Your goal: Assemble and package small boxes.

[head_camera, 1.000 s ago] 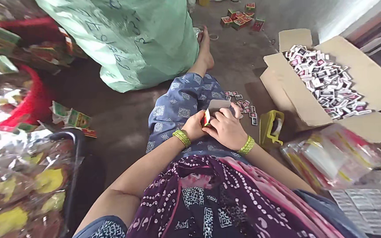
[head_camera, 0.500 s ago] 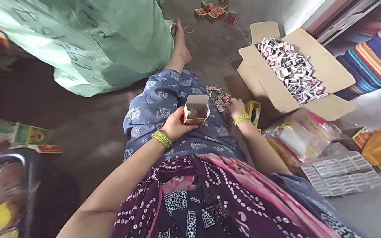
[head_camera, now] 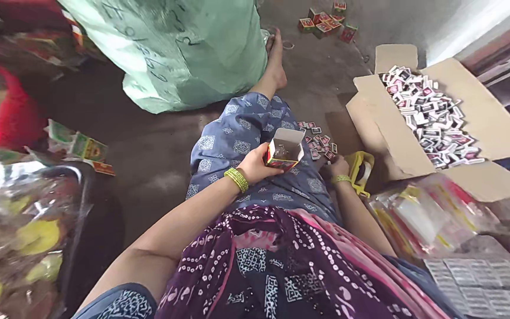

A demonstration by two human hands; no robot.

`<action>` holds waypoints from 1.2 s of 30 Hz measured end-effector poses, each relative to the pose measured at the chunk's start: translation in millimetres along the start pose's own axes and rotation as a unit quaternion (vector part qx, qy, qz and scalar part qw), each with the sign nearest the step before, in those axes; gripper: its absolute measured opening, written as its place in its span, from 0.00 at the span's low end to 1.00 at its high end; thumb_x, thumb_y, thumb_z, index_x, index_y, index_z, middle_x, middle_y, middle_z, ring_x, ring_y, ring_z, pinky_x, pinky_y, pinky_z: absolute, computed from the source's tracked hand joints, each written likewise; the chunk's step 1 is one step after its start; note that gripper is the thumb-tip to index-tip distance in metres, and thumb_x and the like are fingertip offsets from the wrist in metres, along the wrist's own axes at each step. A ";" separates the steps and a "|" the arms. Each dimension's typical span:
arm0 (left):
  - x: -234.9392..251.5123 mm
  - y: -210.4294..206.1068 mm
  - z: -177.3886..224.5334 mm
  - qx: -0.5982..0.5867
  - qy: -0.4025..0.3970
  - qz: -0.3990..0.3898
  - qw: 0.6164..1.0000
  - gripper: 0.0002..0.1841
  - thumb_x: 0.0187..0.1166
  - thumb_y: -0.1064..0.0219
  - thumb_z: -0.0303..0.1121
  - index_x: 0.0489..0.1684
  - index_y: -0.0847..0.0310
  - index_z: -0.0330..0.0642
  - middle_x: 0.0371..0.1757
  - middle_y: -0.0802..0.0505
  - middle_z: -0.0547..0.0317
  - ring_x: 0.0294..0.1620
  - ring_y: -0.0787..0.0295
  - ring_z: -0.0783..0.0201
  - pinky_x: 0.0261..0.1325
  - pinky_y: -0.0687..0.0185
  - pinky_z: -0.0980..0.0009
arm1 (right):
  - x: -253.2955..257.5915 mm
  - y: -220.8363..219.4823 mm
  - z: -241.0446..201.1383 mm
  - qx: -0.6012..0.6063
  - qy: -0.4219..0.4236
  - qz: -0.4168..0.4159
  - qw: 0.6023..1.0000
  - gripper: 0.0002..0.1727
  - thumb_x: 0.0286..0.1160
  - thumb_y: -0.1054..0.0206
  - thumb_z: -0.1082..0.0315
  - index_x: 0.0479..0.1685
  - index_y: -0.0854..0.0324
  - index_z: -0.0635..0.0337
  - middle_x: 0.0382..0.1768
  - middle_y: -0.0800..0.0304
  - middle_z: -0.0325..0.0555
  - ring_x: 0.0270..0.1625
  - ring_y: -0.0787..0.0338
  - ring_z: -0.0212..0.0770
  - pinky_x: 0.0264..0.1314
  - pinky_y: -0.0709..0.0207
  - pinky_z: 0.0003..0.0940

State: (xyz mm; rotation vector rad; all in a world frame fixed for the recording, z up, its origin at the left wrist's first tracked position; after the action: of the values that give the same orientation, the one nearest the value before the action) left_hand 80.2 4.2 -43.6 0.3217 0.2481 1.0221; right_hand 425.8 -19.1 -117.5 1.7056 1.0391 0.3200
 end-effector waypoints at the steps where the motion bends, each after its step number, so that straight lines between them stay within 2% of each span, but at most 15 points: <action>1: 0.2 -0.2 -0.4 -0.001 0.002 -0.001 1.000 0.42 0.52 0.10 0.44 0.70 0.24 0.40 0.56 0.06 0.53 0.60 0.09 0.64 0.71 0.15 0.57 | -1.8 6.8 -2.0 0.026 0.002 0.000 1.000 0.36 0.55 0.17 0.64 0.69 0.22 0.68 0.64 0.15 0.68 0.70 0.16 0.63 0.75 0.27 0.62; 3: 0.3 0.0 -1.5 -0.001 0.002 -0.002 1.000 0.43 0.52 0.10 0.45 0.71 0.24 0.40 0.57 0.07 0.54 0.61 0.09 0.65 0.72 0.16 0.57 | -7.2 22.8 -12.7 0.121 0.027 0.026 0.992 0.33 0.54 0.13 0.62 0.61 0.16 0.68 0.55 0.10 0.63 0.61 0.12 0.58 0.70 0.22 0.58; 5: -0.6 -0.4 -2.3 -0.001 0.008 -0.001 1.000 0.43 0.53 0.10 0.45 0.71 0.25 0.40 0.57 0.07 0.53 0.61 0.09 0.64 0.72 0.16 0.57 | -17.7 40.7 -32.9 0.220 0.071 0.069 0.971 0.28 0.54 0.11 0.62 0.54 0.14 0.66 0.47 0.07 0.55 0.52 0.08 0.48 0.63 0.16 0.50; 6: -0.9 -0.5 -2.6 -0.001 0.009 0.000 1.000 0.43 0.53 0.10 0.45 0.71 0.24 0.40 0.57 0.07 0.53 0.61 0.09 0.64 0.72 0.16 0.56 | -26.3 51.5 -47.1 0.262 0.103 0.078 0.956 0.26 0.56 0.12 0.63 0.54 0.14 0.65 0.47 0.07 0.53 0.51 0.08 0.46 0.62 0.16 0.48; 8: -0.9 -0.4 -3.1 0.001 0.009 0.004 1.000 0.43 0.52 0.10 0.46 0.71 0.24 0.40 0.56 0.06 0.53 0.61 0.09 0.63 0.71 0.15 0.55 | -51.4 74.8 -80.7 0.303 0.212 0.061 0.927 0.23 0.65 0.18 0.63 0.59 0.14 0.61 0.50 0.07 0.49 0.53 0.08 0.40 0.62 0.14 0.44; 10: -1.1 0.0 -2.8 0.001 0.008 0.004 1.000 0.43 0.53 0.10 0.46 0.71 0.24 0.40 0.56 0.06 0.53 0.60 0.09 0.63 0.71 0.15 0.55 | -88.0 94.3 -116.5 0.276 0.361 0.029 0.890 0.20 0.75 0.25 0.65 0.65 0.14 0.58 0.54 0.06 0.46 0.54 0.07 0.37 0.60 0.11 0.40; 12: -1.6 0.1 -1.3 0.000 0.000 0.006 1.000 0.43 0.53 0.10 0.45 0.71 0.24 0.39 0.57 0.06 0.52 0.61 0.09 0.63 0.71 0.15 0.55 | -128.6 103.6 -147.2 0.192 0.502 0.042 0.842 0.16 0.80 0.29 0.67 0.64 0.12 0.57 0.57 0.07 0.45 0.57 0.07 0.35 0.63 0.11 0.36; 15: -3.0 -0.4 -0.3 0.007 0.008 0.009 1.000 0.43 0.53 0.11 0.45 0.72 0.25 0.39 0.58 0.07 0.52 0.62 0.09 0.63 0.72 0.16 0.55 | -168.8 90.3 -172.8 0.040 0.604 0.113 0.788 0.13 0.81 0.31 0.66 0.60 0.10 0.54 0.53 0.05 0.43 0.60 0.08 0.43 0.70 0.18 0.44; 17: -4.7 0.7 0.5 0.015 0.014 0.006 1.000 0.43 0.54 0.11 0.46 0.72 0.25 0.40 0.58 0.07 0.51 0.62 0.09 0.62 0.73 0.16 0.54 | -177.9 77.2 -180.3 -0.004 0.610 0.108 0.785 0.12 0.82 0.32 0.65 0.59 0.13 0.56 0.50 0.05 0.44 0.58 0.07 0.45 0.70 0.17 0.47; 20: -6.7 1.0 -0.3 0.022 -0.002 0.003 1.000 0.42 0.55 0.11 0.46 0.71 0.24 0.38 0.57 0.07 0.50 0.62 0.09 0.61 0.72 0.16 0.54 | -172.9 68.4 -181.2 0.005 0.603 0.024 0.798 0.11 0.84 0.35 0.65 0.57 0.14 0.58 0.50 0.07 0.45 0.56 0.08 0.43 0.67 0.16 0.44; 23: -7.1 0.6 1.6 0.028 -0.014 -0.002 1.000 0.42 0.55 0.11 0.46 0.71 0.24 0.38 0.58 0.07 0.50 0.63 0.10 0.60 0.73 0.17 0.53 | -169.1 66.9 -176.8 -0.019 0.608 -0.035 0.793 0.11 0.85 0.37 0.65 0.56 0.12 0.56 0.50 0.06 0.43 0.58 0.09 0.43 0.69 0.18 0.45; 27: -4.9 -2.0 5.0 0.079 -0.021 -0.010 0.997 0.42 0.57 0.13 0.49 0.73 0.25 0.38 0.60 0.09 0.47 0.64 0.11 0.56 0.73 0.19 0.51 | -170.8 59.3 -171.4 -0.073 0.587 -0.042 0.805 0.12 0.83 0.37 0.67 0.50 0.07 0.54 0.53 0.08 0.49 0.60 0.09 0.48 0.68 0.18 0.50; 31: -7.4 -2.7 6.6 0.101 -0.024 -0.002 0.995 0.45 0.59 0.14 0.49 0.76 0.29 0.33 0.72 0.16 0.41 0.71 0.16 0.53 0.77 0.22 0.52 | -170.2 54.9 -169.3 -0.082 0.590 -0.031 0.802 0.12 0.83 0.39 0.67 0.47 0.08 0.55 0.46 0.04 0.46 0.56 0.07 0.46 0.68 0.18 0.49; 33: -9.7 -1.8 8.1 0.100 -0.026 0.007 0.995 0.49 0.60 0.14 0.48 0.81 0.34 0.32 0.75 0.18 0.40 0.74 0.18 0.52 0.79 0.24 0.52 | -167.2 57.6 -168.2 -0.066 0.603 -0.041 0.794 0.14 0.87 0.43 0.65 0.51 0.10 0.56 0.45 0.04 0.45 0.55 0.06 0.44 0.69 0.19 0.49; 36: -12.9 1.9 12.1 0.039 -0.033 0.056 0.997 0.60 0.57 0.12 0.45 0.91 0.53 0.41 0.69 0.13 0.45 0.68 0.12 0.56 0.74 0.17 0.51 | -158.3 70.2 -165.1 0.087 0.590 -0.010 0.803 0.13 0.86 0.39 0.65 0.55 0.10 0.56 0.51 0.05 0.43 0.56 0.08 0.38 0.66 0.15 0.42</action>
State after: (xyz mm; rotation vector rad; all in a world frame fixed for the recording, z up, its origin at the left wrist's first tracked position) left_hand 76.4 -7.8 -31.0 0.4430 0.2128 1.1128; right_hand 259.0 -38.1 52.9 1.5781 2.0043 1.4309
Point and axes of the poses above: each hand's wrist, its own x-axis towards the middle knuckle, its own y-axis out of the back of the hand, z = x × y, the point moved 4 cm from there along x, towards the middle knuckle
